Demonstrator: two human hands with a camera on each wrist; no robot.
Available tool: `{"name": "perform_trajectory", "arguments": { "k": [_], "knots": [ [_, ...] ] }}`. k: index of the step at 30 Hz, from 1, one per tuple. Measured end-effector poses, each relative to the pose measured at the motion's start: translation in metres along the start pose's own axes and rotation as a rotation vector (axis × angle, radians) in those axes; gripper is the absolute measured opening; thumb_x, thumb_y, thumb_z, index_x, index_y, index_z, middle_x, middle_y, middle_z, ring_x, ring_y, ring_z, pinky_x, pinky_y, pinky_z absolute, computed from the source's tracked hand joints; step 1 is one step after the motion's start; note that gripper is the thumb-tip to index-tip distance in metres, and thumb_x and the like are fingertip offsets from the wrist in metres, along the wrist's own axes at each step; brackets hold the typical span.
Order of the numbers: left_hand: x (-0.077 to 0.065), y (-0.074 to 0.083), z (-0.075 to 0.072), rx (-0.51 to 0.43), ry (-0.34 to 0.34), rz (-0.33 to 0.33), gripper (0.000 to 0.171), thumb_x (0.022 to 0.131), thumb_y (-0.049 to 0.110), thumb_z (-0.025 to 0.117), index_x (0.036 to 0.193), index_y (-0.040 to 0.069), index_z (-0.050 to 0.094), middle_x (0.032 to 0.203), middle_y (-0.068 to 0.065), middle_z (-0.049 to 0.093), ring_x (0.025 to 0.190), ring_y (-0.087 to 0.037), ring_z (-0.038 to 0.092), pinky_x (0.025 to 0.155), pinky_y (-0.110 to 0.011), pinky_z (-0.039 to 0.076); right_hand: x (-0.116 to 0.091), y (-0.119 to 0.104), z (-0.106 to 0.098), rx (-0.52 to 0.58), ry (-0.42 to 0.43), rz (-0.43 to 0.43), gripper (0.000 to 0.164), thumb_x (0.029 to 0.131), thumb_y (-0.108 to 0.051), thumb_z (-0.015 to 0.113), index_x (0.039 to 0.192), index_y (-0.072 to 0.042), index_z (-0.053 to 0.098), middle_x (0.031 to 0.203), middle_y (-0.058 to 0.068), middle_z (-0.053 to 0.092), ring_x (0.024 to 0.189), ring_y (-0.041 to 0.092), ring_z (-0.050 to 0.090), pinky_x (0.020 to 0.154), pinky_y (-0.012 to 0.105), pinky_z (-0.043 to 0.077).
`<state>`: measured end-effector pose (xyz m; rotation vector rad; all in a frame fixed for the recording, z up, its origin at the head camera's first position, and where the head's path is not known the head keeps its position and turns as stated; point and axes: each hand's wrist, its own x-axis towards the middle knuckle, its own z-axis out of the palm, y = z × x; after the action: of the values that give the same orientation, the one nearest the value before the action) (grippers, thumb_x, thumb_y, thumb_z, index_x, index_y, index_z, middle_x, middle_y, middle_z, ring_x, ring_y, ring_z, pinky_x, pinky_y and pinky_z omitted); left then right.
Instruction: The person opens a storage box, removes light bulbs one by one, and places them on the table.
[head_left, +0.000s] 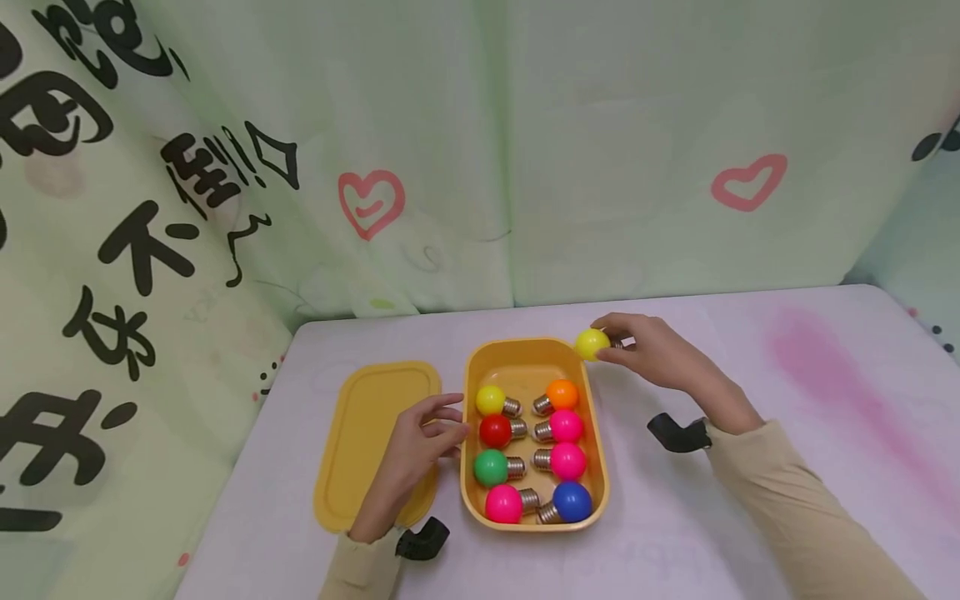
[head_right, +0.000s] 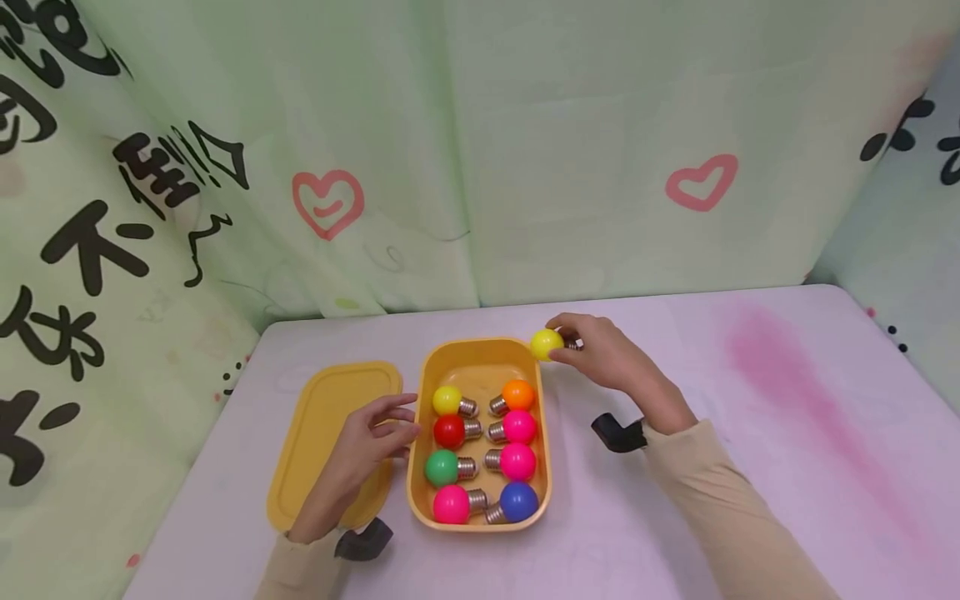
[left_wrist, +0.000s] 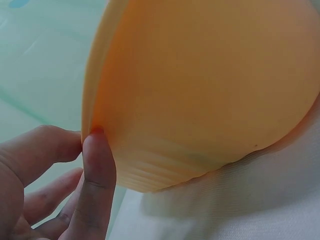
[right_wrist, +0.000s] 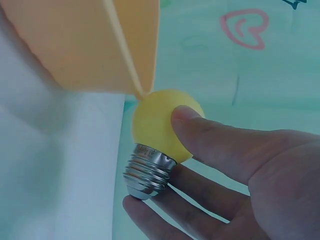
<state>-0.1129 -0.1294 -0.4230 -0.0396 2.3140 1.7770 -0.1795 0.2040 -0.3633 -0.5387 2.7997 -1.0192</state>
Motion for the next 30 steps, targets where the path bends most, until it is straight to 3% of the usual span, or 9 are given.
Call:
{"name": "perform_trajectory", "arguments": {
  "k": [30],
  "knots": [
    [-0.001,0.002,0.0,-0.045,-0.014,0.018,0.046,0.091,0.012,0.072,0.135,0.007,0.058,0.109,-0.014,0.063,0.082,-0.018,0.067,0.073,-0.033,0.061,0.012,0.044,0.026,-0.029,-0.032,0.165,0.047,0.094,-0.013,0.067,0.133,0.009,0.049,0.125,0.031,0.058,0.114,0.044,0.055,0.1,0.057,0.048]
  ]
}}
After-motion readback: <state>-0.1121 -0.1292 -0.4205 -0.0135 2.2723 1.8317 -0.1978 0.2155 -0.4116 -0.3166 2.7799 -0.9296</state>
